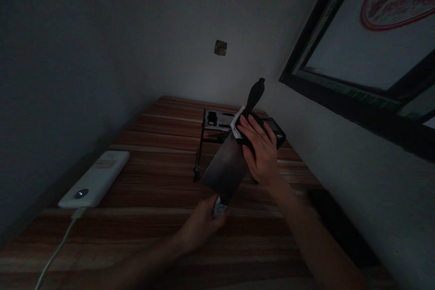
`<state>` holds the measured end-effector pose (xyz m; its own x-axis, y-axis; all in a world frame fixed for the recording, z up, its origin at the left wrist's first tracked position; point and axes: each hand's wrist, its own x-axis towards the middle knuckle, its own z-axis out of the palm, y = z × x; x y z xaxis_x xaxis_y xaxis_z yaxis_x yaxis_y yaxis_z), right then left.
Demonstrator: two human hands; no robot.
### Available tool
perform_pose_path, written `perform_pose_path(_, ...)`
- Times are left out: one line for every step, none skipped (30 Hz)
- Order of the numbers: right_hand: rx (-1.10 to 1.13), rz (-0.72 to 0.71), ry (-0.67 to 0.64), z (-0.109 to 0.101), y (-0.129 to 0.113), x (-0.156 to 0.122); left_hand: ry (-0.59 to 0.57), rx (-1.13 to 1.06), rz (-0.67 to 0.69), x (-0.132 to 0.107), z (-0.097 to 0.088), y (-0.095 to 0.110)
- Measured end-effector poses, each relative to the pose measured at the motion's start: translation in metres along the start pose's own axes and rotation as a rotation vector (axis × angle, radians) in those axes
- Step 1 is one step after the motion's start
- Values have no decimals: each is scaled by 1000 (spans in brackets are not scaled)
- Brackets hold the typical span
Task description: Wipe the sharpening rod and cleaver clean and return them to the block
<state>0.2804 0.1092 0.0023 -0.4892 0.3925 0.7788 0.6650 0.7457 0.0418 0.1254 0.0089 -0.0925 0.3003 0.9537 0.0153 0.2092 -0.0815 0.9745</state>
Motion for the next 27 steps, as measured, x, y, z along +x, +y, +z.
perform_pose_path(0,11,7,0,0,1,3,2,8,0,0,0)
perform_pose_path(2,21,15,1,0,1,3,4,16,0,-1,1)
perform_pose_path(5,27,27,2,0,1,2,5,20,-1,-1,1)
perform_pose_path(7,32,38,2,-1,1,-3,4,19,-1,-1,1)
perform_pose_path(8,35,46,3,-1,1,-6,0,16,-1,-1,1)
perform_pose_path(7,37,49,3,-1,0,-10,-5,13,-1,-2,1)
perform_pose_path(3,38,50,3,-2,0,-10,-10,10,-2,-1,0)
perform_pose_path(-1,38,51,3,-2,0,-9,-12,5,-2,-1,0)
perform_pose_path(-3,36,53,4,-2,-1,-11,-9,-1,-2,-1,-1)
perform_pose_path(-2,34,56,4,-2,-1,-13,-2,-7,-1,-1,-2)
perform_pose_path(2,33,60,4,-3,-1,-13,9,-10,-1,-1,-3)
perform_pose_path(7,32,62,4,-3,-2,-14,21,-10,-1,-1,-3)
perform_pose_path(12,31,64,4,-3,-2,-12,28,-6,-1,-1,-3)
perform_pose_path(18,31,66,4,-4,-3,-11,29,-2,-2,-1,-3)
perform_pose_path(22,28,67,4,-5,-4,-9,23,1,-2,-1,-3)
perform_pose_path(27,21,66,4,-6,-5,-10,14,1,-2,-1,-2)
perform_pose_path(33,13,61,5,-8,-7,-15,5,0,-2,-1,-1)
perform_pose_path(38,2,50,5,-9,-8,-14,-2,-1,-2,-1,0)
perform_pose_path(44,-13,33,5,-12,-11,-10,-1,0,-2,-1,1)
perform_pose_path(48,-31,12,5,-15,-13,-5,4,1,-2,-1,2)
perform_pose_path(53,-52,-9,6,-18,-16,0,13,-1,-2,-1,2)
perform_pose_path(57,-77,-29,6,-22,-20,4,22,-5,-2,-1,3)
perform_pose_path(61,-104,-47,7,-26,-24,9,29,-9,-2,-1,3)
perform_pose_path(66,-130,-62,8,-30,-28,14,33,-10,-2,0,2)
perform_pose_path(73,-154,-74,9,-34,-32,17,36,-10,-2,0,2)
perform_pose_path(81,-174,-84,10,-37,-37,23,37,-6,-2,0,1)
perform_pose_path(91,-192,-96,11,-41,-41,32,34,0,-2,1,-1)
